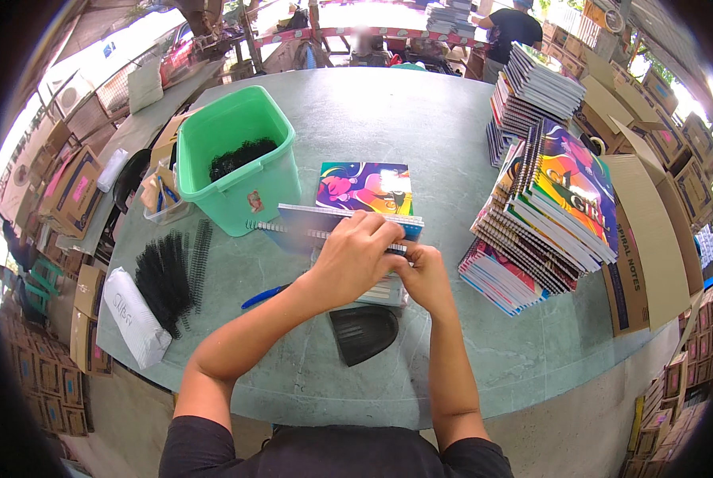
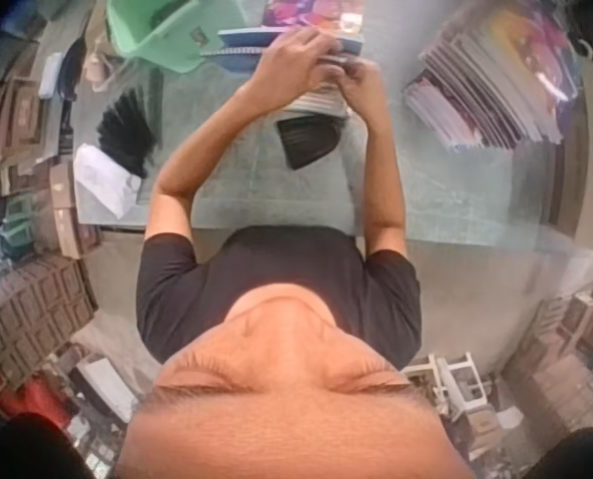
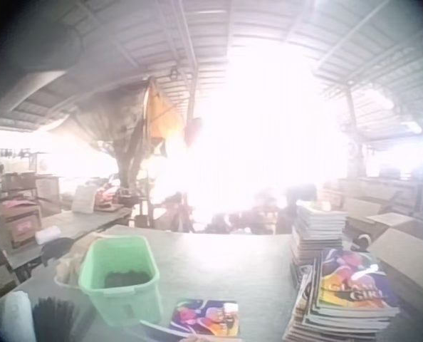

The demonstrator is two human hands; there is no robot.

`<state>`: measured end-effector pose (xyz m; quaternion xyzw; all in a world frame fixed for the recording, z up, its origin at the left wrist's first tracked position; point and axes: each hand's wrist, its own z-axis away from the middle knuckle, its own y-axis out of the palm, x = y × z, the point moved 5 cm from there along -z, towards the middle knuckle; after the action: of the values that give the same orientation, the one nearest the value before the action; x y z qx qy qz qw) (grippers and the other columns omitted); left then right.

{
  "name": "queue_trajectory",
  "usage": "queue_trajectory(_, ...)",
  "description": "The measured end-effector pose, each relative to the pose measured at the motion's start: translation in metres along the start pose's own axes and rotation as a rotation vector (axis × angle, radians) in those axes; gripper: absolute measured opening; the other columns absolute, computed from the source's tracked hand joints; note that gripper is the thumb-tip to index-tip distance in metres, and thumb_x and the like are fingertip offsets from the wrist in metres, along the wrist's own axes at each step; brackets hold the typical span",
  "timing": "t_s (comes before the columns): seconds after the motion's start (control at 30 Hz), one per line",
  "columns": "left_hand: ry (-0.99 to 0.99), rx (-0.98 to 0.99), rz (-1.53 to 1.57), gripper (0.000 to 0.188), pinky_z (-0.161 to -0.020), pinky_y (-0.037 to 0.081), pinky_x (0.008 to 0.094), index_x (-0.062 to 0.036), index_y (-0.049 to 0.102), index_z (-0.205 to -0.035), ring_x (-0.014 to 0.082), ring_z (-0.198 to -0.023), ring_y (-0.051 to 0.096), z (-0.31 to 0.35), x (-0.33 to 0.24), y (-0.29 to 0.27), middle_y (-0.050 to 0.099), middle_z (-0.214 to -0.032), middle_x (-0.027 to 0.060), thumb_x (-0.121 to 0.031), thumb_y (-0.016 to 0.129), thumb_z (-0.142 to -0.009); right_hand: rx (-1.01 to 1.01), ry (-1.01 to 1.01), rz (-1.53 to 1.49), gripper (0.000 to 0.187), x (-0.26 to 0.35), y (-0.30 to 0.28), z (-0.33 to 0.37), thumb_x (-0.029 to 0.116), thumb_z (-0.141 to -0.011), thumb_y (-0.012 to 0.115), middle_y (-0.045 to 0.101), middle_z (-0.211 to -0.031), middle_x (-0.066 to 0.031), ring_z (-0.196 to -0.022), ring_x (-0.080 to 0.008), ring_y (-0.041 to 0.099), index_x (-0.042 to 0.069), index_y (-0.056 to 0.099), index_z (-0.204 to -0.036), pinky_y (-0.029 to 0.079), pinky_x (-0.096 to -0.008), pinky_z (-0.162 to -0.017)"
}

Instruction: The person assembles spiral notebooks by threading black wire coils through the pre-punched holes of a stack of covers and pages, then trims the excess wire using a pair of blue-handled pliers.

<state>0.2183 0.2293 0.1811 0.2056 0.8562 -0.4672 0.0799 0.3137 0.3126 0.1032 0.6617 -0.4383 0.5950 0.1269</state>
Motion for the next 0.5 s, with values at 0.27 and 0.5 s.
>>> queue_trajectory(0.27,-0.113,0.11,0.099,0.025,-0.078,0.046,0.0387,-0.0028,0.062,-0.095,0.0312,-0.089,0.057,-0.004,0.008,0.006,0.059,-0.086,0.0136,-0.006,0.068,-0.07,-0.038,0.001,0.051,0.01,0.015,0.002,0.003,0.003,-0.079,0.06,0.055,-0.065,-0.0218,-0.053,-0.0188,0.051,-0.005,0.061,-0.085,0.043,-0.0338,-0.053)
queue_trajectory(0.5,0.106,-0.097,-0.088,0.034,-0.079,0.046,0.0398,-0.0056,0.06,-0.1,0.0304,-0.09,0.057,0.035,-0.013,-0.036,0.058,-0.09,0.0123,-0.018,0.073,-0.071,-0.092,-0.027,-0.169,0.028,0.009,-0.017,0.003,0.006,-0.077,0.069,0.066,-0.078,-0.0128,-0.069,-0.0103,0.062,0.001,0.066,-0.104,0.049,-0.0282,-0.064)
